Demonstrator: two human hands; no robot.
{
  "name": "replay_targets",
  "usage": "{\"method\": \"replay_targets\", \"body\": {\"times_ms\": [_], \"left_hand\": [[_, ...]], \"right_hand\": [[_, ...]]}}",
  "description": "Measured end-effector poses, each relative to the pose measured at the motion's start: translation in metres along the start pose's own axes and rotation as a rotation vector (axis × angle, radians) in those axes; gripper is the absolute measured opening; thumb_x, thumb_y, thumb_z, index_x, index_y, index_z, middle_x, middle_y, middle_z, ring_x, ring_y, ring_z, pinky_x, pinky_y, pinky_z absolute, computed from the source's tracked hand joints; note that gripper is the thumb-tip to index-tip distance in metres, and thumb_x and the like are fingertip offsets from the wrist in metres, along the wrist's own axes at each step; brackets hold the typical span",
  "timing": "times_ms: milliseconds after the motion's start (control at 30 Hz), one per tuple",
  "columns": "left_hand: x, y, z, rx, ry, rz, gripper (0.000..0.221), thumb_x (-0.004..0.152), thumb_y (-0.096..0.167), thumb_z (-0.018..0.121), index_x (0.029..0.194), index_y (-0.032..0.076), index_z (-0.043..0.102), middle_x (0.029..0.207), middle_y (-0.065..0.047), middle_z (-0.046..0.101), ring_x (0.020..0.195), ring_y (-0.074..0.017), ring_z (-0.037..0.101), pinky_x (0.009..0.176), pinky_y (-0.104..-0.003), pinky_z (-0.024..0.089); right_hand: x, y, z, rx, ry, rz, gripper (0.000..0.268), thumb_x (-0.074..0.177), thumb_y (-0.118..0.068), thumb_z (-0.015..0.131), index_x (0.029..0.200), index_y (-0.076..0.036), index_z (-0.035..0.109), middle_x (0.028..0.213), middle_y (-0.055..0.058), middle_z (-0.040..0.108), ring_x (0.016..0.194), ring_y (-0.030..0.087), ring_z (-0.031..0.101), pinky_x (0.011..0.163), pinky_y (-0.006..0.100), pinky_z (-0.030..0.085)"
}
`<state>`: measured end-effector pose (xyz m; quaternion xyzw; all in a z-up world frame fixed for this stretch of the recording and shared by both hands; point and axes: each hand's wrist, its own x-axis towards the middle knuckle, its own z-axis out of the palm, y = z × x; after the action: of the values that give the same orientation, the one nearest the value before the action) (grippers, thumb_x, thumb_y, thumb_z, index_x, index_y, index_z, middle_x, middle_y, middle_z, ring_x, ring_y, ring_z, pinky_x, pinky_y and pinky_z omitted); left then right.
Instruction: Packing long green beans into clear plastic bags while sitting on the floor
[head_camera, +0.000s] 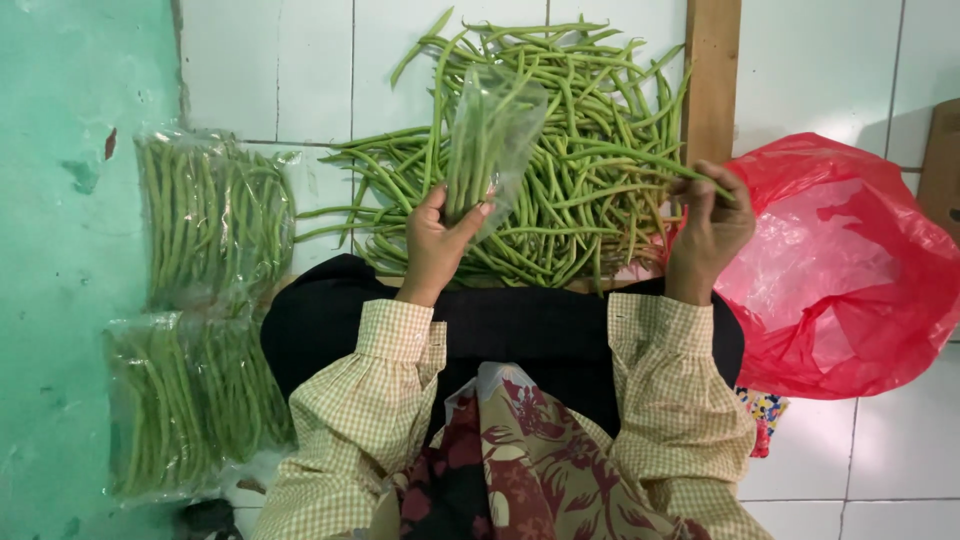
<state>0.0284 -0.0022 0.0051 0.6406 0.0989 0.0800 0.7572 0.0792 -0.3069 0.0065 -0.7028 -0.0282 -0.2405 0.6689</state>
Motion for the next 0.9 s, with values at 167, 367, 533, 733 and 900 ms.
{"method": "replay_targets", "body": {"times_ms": [167,367,533,733,900], "left_hand": [[-0.004,-0.009,-0.003,0.116,-0.108,0.121,0.029,0.093,0.012,0.077,0.119,0.005,0.07,0.111,-0.007,0.077,0.1,-0.0152,0.073,0.092,-0.032,0.061],[-0.01,-0.025,-0.007,0.255,-0.123,0.233,0.032,0.092,0.016,0.08,0.12,0.004,0.07,0.105,-0.005,0.077,0.093,-0.0116,0.068,0.082,-0.031,0.058],[-0.02,-0.018,-0.008,0.281,-0.158,0.317,0.032,0.091,0.01,0.081,0.121,0.003,0.071,0.103,-0.006,0.076,0.09,-0.0119,0.066,0.075,-0.031,0.055],[-0.031,-0.028,-0.008,0.212,-0.075,0.229,0.037,0.079,0.005,0.09,0.114,0.007,0.077,0.092,-0.019,0.078,0.094,-0.0275,0.074,0.077,-0.043,0.061],[-0.042,-0.017,-0.003,0.188,-0.115,0.176,0.035,0.08,0.008,0.091,0.112,0.008,0.077,0.091,-0.02,0.077,0.095,-0.0313,0.075,0.077,-0.046,0.061]], "right_hand": [[0.02,-0.069,-0.013,0.032,0.116,-0.162,0.024,0.112,-0.029,0.061,0.12,-0.006,0.062,0.104,0.013,0.067,0.084,0.022,0.067,0.076,0.036,0.062],[0.035,-0.128,-0.008,0.06,0.044,-0.328,0.027,0.114,-0.031,0.06,0.12,-0.004,0.057,0.107,0.012,0.059,0.08,0.024,0.061,0.076,0.036,0.058],[0.026,-0.147,0.01,0.022,-0.048,-0.362,0.028,0.112,-0.028,0.063,0.115,0.0,0.058,0.105,0.017,0.063,0.079,0.027,0.069,0.07,0.034,0.062],[0.016,-0.169,0.026,-0.067,-0.356,-0.313,0.037,0.109,-0.027,0.062,0.109,0.01,0.065,0.091,0.022,0.064,0.079,0.03,0.07,0.078,0.039,0.057],[0.004,-0.186,0.039,-0.245,-0.555,-0.39,0.02,0.105,-0.018,0.069,0.108,0.001,0.075,0.096,0.019,0.068,0.081,0.032,0.064,0.078,0.042,0.053]]}}
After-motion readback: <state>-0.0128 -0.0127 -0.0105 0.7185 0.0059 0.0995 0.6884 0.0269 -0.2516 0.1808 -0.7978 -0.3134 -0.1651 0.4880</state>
